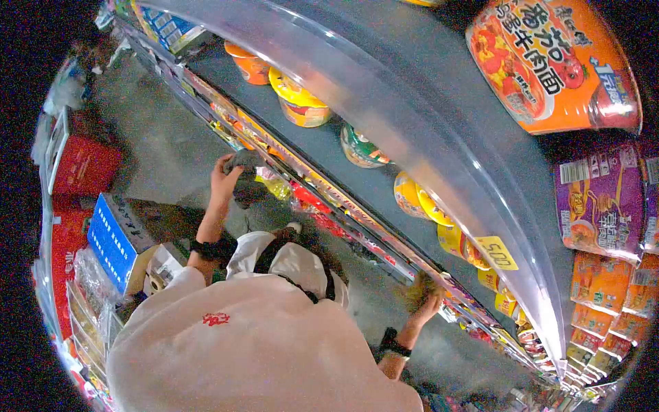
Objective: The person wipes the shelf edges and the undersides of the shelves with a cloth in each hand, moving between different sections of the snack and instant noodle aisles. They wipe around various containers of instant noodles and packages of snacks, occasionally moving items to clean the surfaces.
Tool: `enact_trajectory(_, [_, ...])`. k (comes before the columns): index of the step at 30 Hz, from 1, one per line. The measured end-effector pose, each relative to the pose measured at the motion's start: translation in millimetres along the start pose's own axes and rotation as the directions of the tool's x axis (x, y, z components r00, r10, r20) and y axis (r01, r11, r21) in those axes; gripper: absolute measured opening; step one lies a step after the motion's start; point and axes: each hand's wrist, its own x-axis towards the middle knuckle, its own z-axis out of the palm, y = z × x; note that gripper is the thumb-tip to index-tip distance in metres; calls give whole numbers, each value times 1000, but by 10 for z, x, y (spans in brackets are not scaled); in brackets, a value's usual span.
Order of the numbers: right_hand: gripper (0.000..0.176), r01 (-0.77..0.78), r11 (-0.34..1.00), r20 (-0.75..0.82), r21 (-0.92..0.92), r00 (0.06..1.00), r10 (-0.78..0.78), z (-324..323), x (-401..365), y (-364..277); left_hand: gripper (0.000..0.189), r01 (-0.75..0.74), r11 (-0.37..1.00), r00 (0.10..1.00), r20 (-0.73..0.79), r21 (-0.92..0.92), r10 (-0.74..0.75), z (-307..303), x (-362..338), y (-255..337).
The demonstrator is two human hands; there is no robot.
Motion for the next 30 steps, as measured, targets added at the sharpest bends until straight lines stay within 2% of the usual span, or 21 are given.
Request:
enact_trajectory(2, [36, -28, 993, -6, 111, 1000, 29, 530, -377, -771, 35, -8, 1000, 1000, 22, 22, 8, 22, -110, 349])
enact_trajectory(4, [32, 55, 996, -48, 71, 998, -51, 1145, -508, -1293, 33, -72, 996, 996, 60, 48, 69, 86, -141, 577])
enact_trajectory(6, [29, 355, 913, 117, -202, 934, -337, 1575, -460, -1526, 33, -79, 995, 991, 112, 54, 72, 223, -167, 788])
enact_trajectory(7, [29, 434, 754, 224, -492, 901, -372, 1674, -461, -1610, 32, -83, 995, 987, 145, 59, 74, 299, -189, 892])
enact_trajectory(8, [29, 535, 704, 320, -466, 844, -430, 1900, -412, -1774, 35, -149, 987, 971, 194, 53, 136, 372, -205, 977])
enact_trajectory(10, [32, 548, 707, 363, -446, 833, -417, 2216, -404, -1821, 36, -196, 979, 964, 197, 57, 181, 486, -203, 952])
enact_trajectory(12, [27, 630, 614, 455, -476, 773, -441, 2503, -348, -1880, 39, -283, 958, 945, 187, 49, 270, 544, -172, 856])
enact_trajectory(13, [24, 670, 590, 495, -450, 737, -460, 2647, -330, -1953, 39, -282, 958, 944, 194, 46, 268, 553, -193, 875])
enact_trajectory(14, [22, 721, 520, 528, -459, 692, -493, 2775, -325, -2007, 38, -217, 976, 960, 188, 28, 208, 556, -226, 914])
enact_trajectory(15, [22, 726, 487, 572, -486, 685, -452, 2889, -319, -2065, 38, -153, 988, 972, 181, 7, 149, 572, -242, 948])
enact_trajectory(16, [19, 753, 460, 594, -470, 656, -466, 2992, -299, -2115, 38, -154, 988, 971, 187, 2, 150, 587, -247, 959])
enact_trajectory(17, [19, 751, 458, 591, -476, 659, -465, 3098, -295, -2159, 38, -155, 988, 968, 203, 24, 147, 592, -254, 960])
enact_trajectory(19, [17, 786, 464, 687, -410, 600, -409, 3243, -299, -2225, 38, -150, 988, 964, 228, 47, 136, 621, -289, 995])
enact_trajectory(20, [17, 778, 466, 685, -421, 609, -399, 3241, -298, -2247, 39, -173, 984, 960, 231, 36, 160, 651, -325, 1046])
enact_trajectory(22, [15, 714, 508, 681, -482, 670, -296, 3240, -280, -2282, 40, -195, 981, 954, 237, 22, 184, 730, -381, 1075])
enact_trajectory(25, [19, 688, 478, 667, -546, 702, -250, 2983, -150, -2309, 42, -181, 983, 959, 215, -40, 185, 771, -413, 1073])
enact_trajectory(27, [18, 623, 456, 612, -635, 766, -195, 2728, -44, -2258, 44, -281, 959, 935, 228, 16, 271, 772, -393, 1058])
enact_trajectory(28, [18, 623, 455, 612, -636, 767, -195, 2598, 20, -2245, 44, -281, 960, 935, 228, 16, 270, 764, -368, 1071])
enact_trajectory(30, [17, 470, 485, 525, -737, 851, -27, 2394, 116, -2244, 45, -183, 979, 942, 300, 84, 151, 755, -355, 1087])
